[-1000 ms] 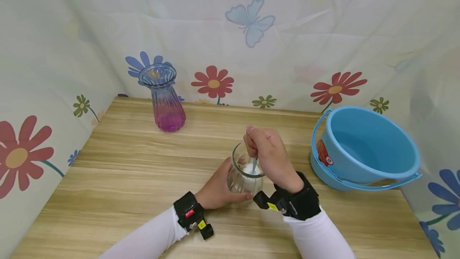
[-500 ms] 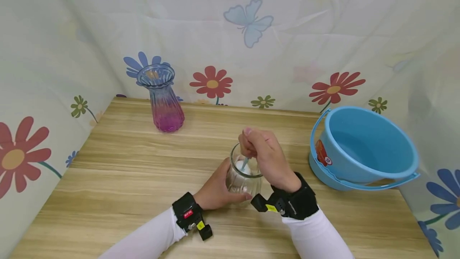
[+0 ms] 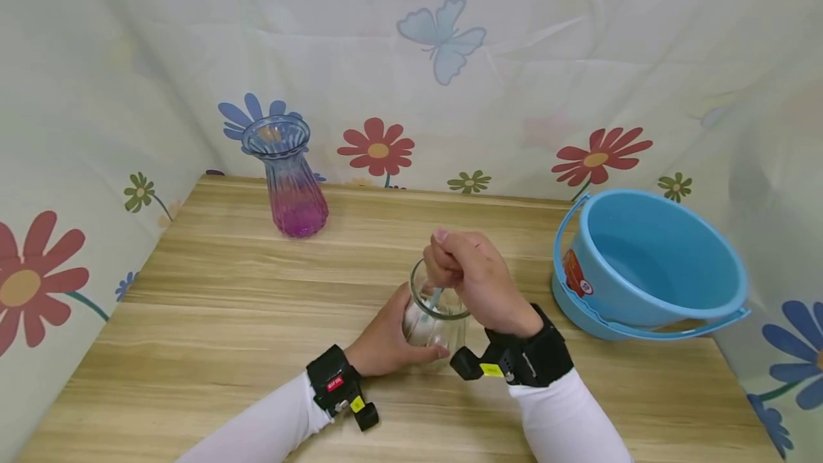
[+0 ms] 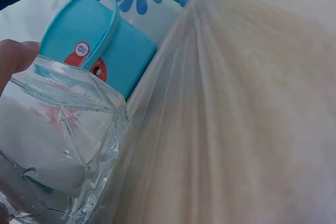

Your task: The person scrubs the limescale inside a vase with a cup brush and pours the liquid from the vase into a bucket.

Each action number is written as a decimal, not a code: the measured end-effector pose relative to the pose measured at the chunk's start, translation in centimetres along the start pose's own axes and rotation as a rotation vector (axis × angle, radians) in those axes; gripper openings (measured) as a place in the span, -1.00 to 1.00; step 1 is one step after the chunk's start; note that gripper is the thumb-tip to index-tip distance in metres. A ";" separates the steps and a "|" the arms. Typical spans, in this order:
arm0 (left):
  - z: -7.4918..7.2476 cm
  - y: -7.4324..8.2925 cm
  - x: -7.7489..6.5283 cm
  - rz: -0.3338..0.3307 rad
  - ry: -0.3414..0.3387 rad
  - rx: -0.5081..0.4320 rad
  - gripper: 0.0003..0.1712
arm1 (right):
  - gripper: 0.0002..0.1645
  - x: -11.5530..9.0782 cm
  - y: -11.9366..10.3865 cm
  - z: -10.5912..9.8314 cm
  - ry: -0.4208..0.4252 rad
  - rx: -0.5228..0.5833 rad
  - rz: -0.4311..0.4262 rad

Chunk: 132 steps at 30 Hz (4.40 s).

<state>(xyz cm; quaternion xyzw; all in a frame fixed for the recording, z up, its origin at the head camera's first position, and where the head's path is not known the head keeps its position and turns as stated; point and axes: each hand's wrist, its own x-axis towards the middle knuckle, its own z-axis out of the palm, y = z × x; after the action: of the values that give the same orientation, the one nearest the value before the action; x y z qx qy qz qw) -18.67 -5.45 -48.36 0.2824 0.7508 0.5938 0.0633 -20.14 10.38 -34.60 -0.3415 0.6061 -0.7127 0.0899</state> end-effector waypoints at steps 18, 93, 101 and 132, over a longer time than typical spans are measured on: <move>0.5 -4.0 0.5 0.022 0.008 0.033 0.15 | -0.40 -0.2 0.0 0.4 0.096 -0.126 0.006; -0.1 0.3 0.4 0.037 -0.007 -0.009 0.13 | -0.40 -0.5 0.3 0.8 0.283 -0.200 -0.137; 0.1 -1.3 0.4 0.031 0.009 0.023 0.15 | -0.41 -0.3 0.5 0.8 0.304 -0.235 -0.144; 0.5 -3.7 0.7 0.008 -0.006 0.010 0.16 | -0.46 -0.4 0.0 -0.1 0.083 0.083 -0.047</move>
<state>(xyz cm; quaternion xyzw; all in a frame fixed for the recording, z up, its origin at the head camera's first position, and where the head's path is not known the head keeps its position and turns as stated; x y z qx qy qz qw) -20.28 -5.16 -51.80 0.2876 0.7525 0.5893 0.0619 -19.93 10.70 -34.79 -0.3218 0.5711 -0.7527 0.0618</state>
